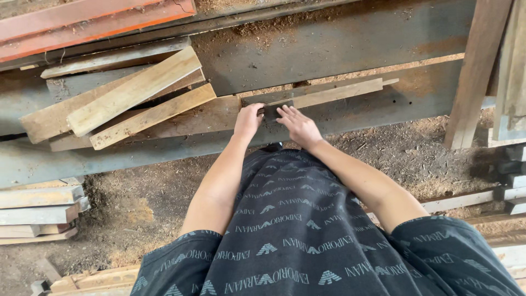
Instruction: The person sands a wooden block by hand using sandpaper on a workbench and then gathers additional pieces of lumber.
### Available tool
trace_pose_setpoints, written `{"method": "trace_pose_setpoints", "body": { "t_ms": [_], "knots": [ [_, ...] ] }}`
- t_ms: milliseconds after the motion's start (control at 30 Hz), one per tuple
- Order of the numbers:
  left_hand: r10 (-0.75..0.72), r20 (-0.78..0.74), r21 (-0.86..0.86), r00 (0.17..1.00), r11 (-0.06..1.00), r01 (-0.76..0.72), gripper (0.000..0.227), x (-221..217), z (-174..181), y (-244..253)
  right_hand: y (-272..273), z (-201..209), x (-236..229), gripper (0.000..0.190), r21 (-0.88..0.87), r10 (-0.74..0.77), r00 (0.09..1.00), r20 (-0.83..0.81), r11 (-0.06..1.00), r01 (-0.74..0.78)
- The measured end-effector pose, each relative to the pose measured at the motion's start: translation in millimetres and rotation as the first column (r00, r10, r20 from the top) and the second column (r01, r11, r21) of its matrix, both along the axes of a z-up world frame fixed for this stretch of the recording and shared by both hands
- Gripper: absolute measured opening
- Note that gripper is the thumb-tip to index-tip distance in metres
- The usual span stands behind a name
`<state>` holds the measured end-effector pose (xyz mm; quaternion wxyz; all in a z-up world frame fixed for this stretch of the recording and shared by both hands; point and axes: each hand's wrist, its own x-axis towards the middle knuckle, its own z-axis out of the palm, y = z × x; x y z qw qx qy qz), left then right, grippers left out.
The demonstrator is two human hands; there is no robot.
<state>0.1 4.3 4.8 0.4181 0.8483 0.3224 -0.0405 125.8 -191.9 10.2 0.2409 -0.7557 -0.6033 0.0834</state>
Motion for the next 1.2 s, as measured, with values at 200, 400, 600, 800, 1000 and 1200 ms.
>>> {"method": "trace_pose_setpoints", "body": {
  "t_ms": [200,400,600,800,1000,1200],
  "knots": [
    [-0.033,0.130,-0.024,0.991,0.999,0.037,0.039,-7.1,-2.9,0.5,-7.2,-13.2,36.1,0.042,-0.011,-0.287,0.957,-0.031,0.958,0.287],
    [-0.049,0.051,0.003,0.997,0.999,0.049,0.062,1.2,17.0,-8.5,1.3,12.1,6.6,0.052,0.011,-0.057,0.996,-0.064,0.998,0.058],
    [-0.085,0.116,0.016,0.990,0.996,0.084,0.057,4.9,31.4,-10.2,-7.9,37.5,20.7,0.042,0.014,0.030,0.998,-0.053,0.999,-0.029],
    [-0.080,0.128,0.046,0.989,0.996,0.075,0.053,5.0,33.4,-11.6,-2.8,31.3,18.7,0.040,-0.045,0.040,0.999,0.037,0.998,-0.038],
    [-0.088,0.130,0.053,0.988,0.995,0.081,0.053,5.6,27.8,-10.0,-0.3,35.4,13.0,0.057,-0.083,0.033,0.999,0.014,0.996,-0.032],
    [-0.087,0.123,0.080,0.989,0.994,0.078,0.052,1.6,20.8,-11.1,6.8,27.3,5.1,0.063,-0.111,0.003,1.000,0.029,0.994,0.000]
  ]
}}
